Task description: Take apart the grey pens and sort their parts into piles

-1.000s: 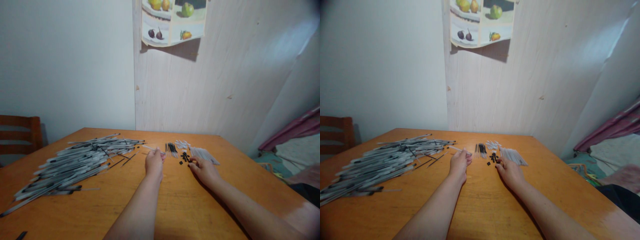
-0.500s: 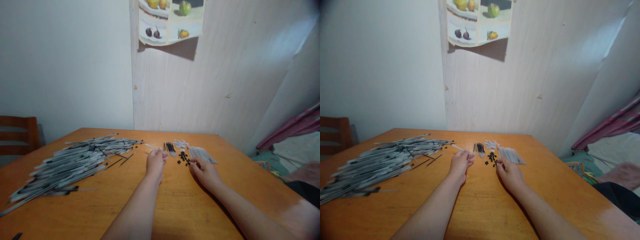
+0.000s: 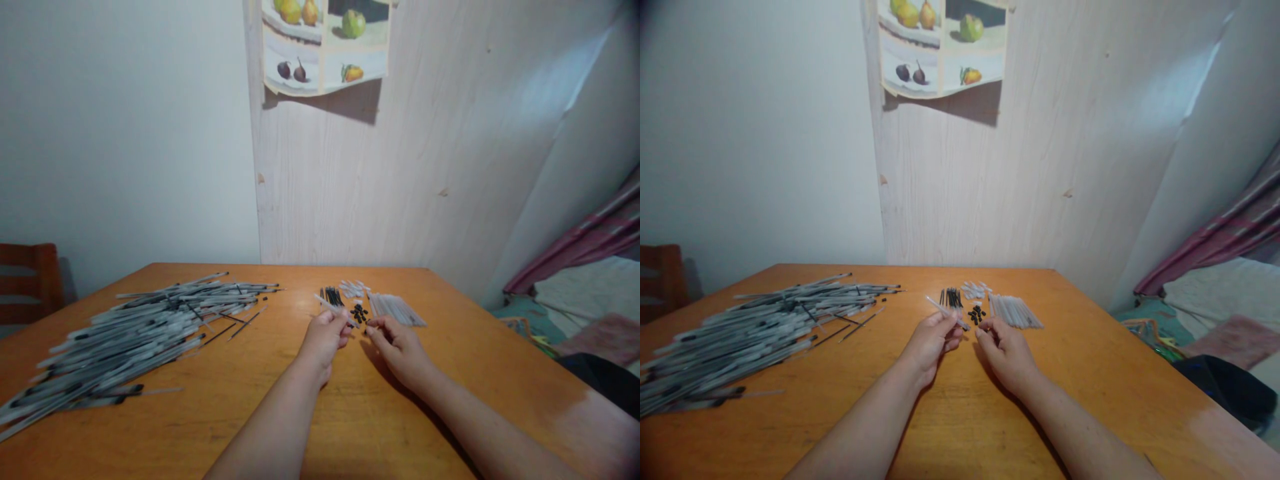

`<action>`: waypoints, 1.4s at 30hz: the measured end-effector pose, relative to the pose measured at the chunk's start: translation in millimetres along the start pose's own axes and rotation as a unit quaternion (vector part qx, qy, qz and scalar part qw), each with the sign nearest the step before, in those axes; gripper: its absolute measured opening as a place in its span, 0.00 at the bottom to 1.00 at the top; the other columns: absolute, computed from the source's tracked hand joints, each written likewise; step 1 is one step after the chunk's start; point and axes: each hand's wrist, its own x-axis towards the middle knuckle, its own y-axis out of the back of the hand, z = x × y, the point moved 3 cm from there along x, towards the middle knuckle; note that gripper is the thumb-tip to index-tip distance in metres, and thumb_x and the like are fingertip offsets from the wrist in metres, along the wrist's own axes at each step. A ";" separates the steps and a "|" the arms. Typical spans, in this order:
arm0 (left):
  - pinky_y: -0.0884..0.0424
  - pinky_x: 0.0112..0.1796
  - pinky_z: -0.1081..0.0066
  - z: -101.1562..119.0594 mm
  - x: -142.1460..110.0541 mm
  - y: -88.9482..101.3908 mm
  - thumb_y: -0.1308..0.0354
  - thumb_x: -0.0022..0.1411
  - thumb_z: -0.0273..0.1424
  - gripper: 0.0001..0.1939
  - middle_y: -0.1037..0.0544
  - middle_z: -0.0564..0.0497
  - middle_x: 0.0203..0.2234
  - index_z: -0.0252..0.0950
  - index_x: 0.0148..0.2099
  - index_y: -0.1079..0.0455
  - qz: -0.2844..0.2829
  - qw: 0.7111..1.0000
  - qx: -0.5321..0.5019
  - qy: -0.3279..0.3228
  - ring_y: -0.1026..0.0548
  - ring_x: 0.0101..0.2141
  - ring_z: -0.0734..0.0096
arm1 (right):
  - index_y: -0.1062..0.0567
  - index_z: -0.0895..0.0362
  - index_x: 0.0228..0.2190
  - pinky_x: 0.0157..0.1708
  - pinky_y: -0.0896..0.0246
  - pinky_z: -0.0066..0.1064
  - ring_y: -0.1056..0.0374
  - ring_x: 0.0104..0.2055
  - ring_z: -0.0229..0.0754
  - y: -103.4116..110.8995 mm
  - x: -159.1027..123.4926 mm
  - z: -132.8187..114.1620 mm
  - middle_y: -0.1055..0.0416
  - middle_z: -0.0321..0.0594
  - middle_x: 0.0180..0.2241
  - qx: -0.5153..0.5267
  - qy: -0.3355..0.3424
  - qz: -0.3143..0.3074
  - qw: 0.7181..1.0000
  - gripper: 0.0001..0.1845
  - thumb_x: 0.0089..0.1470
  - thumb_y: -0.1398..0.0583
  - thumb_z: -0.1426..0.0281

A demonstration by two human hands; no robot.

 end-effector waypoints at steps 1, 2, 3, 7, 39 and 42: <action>0.33 0.30 0.74 0.7 -1.8 -1.6 0.32 0.51 0.47 0.21 0.23 0.46 0.27 0.34 0.36 0.25 -0.011 1.000 0.005 0.001 0.26 0.29 0.72 | 0.24 0.56 0.38 0.29 0.43 0.30 0.35 0.28 0.40 -0.7 -1.1 -4.0 0.29 0.36 0.26 0.010 0.005 -0.006 1.000 0.17 0.61 0.46 0.57; 0.33 0.30 0.74 1.2 -3.3 -3.0 0.32 0.50 0.48 0.21 0.23 0.47 0.27 0.34 0.36 0.24 -0.020 1.000 0.010 0.001 0.26 0.29 0.71 | 0.24 0.57 0.39 0.29 0.43 0.30 0.35 0.28 0.40 -1.2 -2.2 -7.4 0.28 0.36 0.26 0.018 0.009 -0.012 1.000 0.17 0.61 0.46 0.58; 0.34 0.31 0.74 1.5 -4.5 -4.2 0.32 0.50 0.48 0.22 0.23 0.47 0.27 0.34 0.36 0.24 -0.028 0.999 0.015 0.000 0.26 0.30 0.70 | 0.24 0.57 0.39 0.29 0.43 0.29 0.35 0.28 0.40 -1.7 -3.0 -10.0 0.28 0.36 0.27 0.023 0.012 -0.017 1.000 0.17 0.61 0.46 0.58; 0.34 0.32 0.74 0.0 -6.2 -6.9 0.32 0.50 0.49 0.22 0.23 0.47 0.28 0.34 0.36 0.24 -0.042 0.999 0.029 0.000 0.26 0.32 0.69 | 0.23 0.57 0.35 0.31 0.42 0.29 0.34 0.30 0.39 -3.4 -4.4 -12.4 0.27 0.37 0.28 0.023 0.025 -0.024 0.999 0.16 0.61 0.46 0.60; 0.38 0.28 0.77 5.9 4.6 16.7 0.37 0.55 0.40 0.15 0.26 0.50 0.27 0.32 0.36 0.28 0.057 0.997 0.040 -0.019 0.31 0.26 0.78 | 0.26 0.54 0.33 0.27 0.52 0.31 0.29 0.36 0.48 47.7 17.0 57.1 0.23 0.45 0.31 -0.302 -0.252 0.025 0.919 0.16 0.58 0.46 0.56; 0.38 0.28 0.77 6.1 5.4 16.4 0.37 0.55 0.40 0.15 0.26 0.50 0.27 0.32 0.36 0.28 0.055 0.998 0.037 -0.020 0.31 0.26 0.78 | 0.26 0.53 0.33 0.28 0.50 0.32 0.28 0.37 0.48 47.3 17.2 55.8 0.23 0.45 0.32 -0.305 -0.255 0.015 0.917 0.16 0.58 0.46 0.55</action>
